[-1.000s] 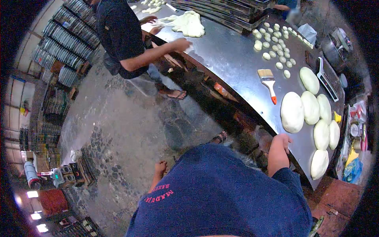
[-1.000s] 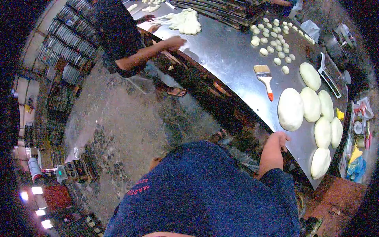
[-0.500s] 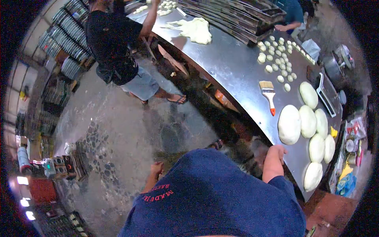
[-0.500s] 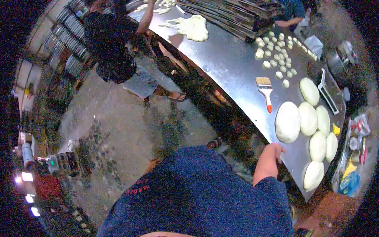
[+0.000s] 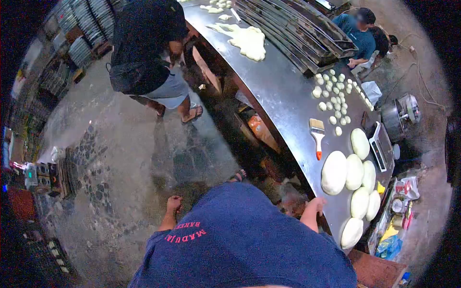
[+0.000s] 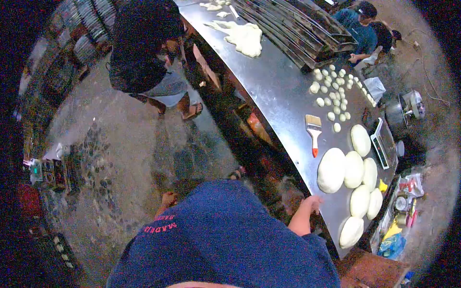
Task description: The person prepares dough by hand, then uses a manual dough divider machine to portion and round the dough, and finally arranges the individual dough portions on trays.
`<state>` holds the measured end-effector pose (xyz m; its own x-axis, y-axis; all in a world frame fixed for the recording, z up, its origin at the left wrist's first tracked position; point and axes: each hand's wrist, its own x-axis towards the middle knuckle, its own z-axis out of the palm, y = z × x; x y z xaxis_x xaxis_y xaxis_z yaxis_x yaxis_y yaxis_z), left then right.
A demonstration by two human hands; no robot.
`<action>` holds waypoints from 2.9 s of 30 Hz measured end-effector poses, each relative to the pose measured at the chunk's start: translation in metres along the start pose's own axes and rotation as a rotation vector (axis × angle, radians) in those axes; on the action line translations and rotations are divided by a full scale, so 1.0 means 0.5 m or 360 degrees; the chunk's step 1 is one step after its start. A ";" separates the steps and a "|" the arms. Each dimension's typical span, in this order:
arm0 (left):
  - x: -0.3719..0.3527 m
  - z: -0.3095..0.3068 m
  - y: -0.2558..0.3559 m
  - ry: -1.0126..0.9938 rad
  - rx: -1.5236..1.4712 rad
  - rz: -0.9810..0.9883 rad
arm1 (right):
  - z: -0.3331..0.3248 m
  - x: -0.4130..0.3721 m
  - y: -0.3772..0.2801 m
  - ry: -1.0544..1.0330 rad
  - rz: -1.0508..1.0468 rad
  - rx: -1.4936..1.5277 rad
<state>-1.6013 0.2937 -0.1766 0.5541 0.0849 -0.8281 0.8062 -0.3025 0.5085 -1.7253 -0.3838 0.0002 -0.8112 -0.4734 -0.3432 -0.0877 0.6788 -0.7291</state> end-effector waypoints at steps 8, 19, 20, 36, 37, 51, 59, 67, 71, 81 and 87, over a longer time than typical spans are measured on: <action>0.046 -0.032 -0.007 0.0112 0.0699 -0.0064 | -0.163 -0.120 0.072 -0.0627 -0.1776 -0.0369; 0.137 0.000 0.456 -0.0017 0.1565 0.1224 | 0.131 -0.253 -0.111 -0.0759 -0.2623 -0.0843; 0.130 0.021 0.498 0.0042 0.1769 0.1585 | 0.158 -0.245 -0.119 -0.0818 -0.2569 -0.0826; 0.206 0.122 0.548 -0.0033 0.1209 0.0178 | 0.429 -0.543 -0.424 -0.2122 -0.1501 0.0335; 0.187 0.120 0.575 -0.0050 0.1207 0.0150 | 0.392 -0.623 -0.419 -0.2433 -0.1406 0.0351; 0.272 0.109 0.792 -0.0132 -0.0041 0.0589 | 0.810 -1.079 -0.379 -0.2013 -0.3273 -0.0340; 0.251 0.004 0.743 -0.0057 0.0498 -0.0477 | 0.552 -1.112 -0.181 -0.3673 -0.2458 -0.0900; 0.240 0.061 0.855 0.0070 0.0263 0.0180 | 0.613 -0.914 -0.355 -0.2152 -0.3030 -0.0615; 0.260 0.151 0.845 -0.0256 0.0493 0.0106 | 0.540 -0.963 -0.017 -0.3310 -0.1651 0.0522; 0.198 0.253 0.905 -0.0492 0.0654 0.0479 | 0.458 -0.163 -0.448 -0.1335 -0.1737 -0.0544; 0.345 0.175 0.800 -0.0608 0.1128 0.0593 | 0.426 -0.451 -0.227 -0.1747 -0.2101 -0.0326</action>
<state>-1.2014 0.1041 -0.1368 0.5457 -0.4207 -0.7247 0.1990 -0.7751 0.5998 -1.4095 -0.4735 0.0342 0.5959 -0.7966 0.1015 -0.4527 -0.4376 -0.7769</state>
